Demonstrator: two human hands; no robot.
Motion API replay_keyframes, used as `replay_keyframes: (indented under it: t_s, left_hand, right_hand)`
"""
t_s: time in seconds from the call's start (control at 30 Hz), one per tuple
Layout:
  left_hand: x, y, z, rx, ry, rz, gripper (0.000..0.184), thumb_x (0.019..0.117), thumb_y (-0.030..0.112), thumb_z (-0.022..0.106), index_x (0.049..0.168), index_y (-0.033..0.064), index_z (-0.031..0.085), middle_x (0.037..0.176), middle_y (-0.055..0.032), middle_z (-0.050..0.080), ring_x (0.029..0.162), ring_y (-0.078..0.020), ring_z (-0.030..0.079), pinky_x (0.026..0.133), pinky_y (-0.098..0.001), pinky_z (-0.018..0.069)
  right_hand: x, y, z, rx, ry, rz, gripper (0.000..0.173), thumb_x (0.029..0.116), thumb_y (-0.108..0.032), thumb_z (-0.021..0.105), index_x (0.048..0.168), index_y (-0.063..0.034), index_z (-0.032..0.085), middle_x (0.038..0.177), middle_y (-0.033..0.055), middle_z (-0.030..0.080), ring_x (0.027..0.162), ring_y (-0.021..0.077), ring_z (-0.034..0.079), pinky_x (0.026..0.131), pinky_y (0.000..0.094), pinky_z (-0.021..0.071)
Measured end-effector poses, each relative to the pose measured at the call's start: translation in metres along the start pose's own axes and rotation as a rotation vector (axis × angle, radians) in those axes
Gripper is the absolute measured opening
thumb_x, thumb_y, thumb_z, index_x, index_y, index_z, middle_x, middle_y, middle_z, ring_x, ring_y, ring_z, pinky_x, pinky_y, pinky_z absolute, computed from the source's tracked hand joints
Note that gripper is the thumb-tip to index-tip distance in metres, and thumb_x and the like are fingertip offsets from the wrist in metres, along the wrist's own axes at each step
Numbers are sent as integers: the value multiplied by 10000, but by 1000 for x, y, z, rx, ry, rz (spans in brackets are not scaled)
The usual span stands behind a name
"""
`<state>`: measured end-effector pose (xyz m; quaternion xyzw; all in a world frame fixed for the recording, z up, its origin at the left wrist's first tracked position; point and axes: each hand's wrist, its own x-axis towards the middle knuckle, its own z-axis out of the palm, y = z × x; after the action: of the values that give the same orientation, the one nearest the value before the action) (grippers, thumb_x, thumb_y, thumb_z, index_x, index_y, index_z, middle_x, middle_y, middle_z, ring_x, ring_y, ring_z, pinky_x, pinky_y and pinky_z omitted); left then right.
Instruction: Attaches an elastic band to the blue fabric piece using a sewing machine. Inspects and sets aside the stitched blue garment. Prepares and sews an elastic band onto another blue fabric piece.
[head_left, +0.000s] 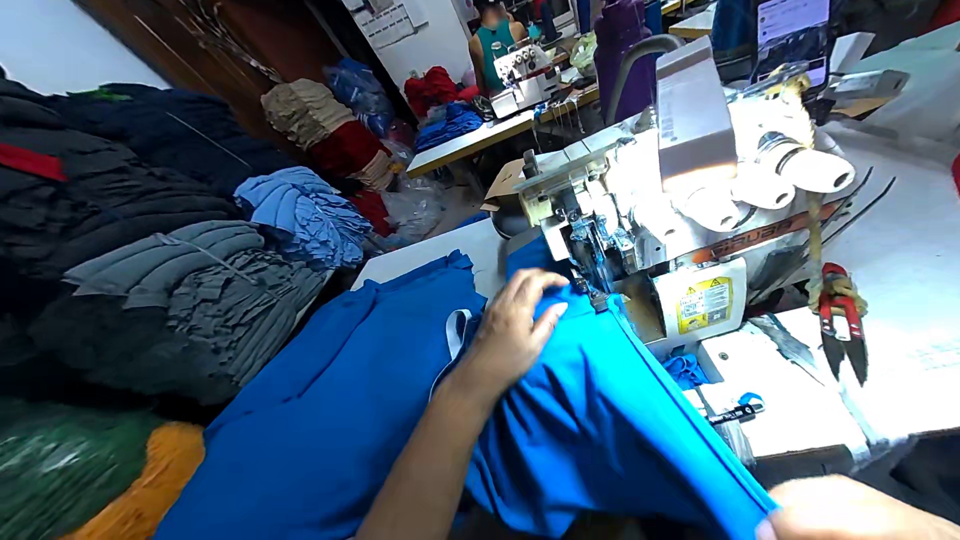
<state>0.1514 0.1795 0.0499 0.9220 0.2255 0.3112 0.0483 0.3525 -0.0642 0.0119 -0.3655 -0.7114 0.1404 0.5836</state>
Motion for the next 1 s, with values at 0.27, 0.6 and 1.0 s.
replay_keyframes:
  t_s: [0.27,0.6,1.0]
  left_hand:
    - [50,-57,3,212,-42,36,270,945,101,658,1144,-78,688,1222,-288,661,1114,-472,654,952,-631,485]
    - [-12,32,-3,-190,334,-70,465,1108,369,374,1329,12,576,1416,-73,568,1348,-118,505,1128,-339,413]
    - [-60,51,23,-237,339,182,149,985,78,585,984,136,722,1080,0,740,1158,-98,661,1130,-341,449]
  right_hand:
    - [26,26,30,-214,0,-62,184,1024,-21,535,939,-34,698,949,126,737,1026,156,685,965,208,495]
    - [36,30,45,-233,137,-21,175,1023,-42,531,961,-54,694,957,90,741,1027,103,678,955,169,491]
    - [46,19,29,-255,26,35,189,1035,-47,526,963,-40,700,996,111,743,1050,88,669,941,159,486]
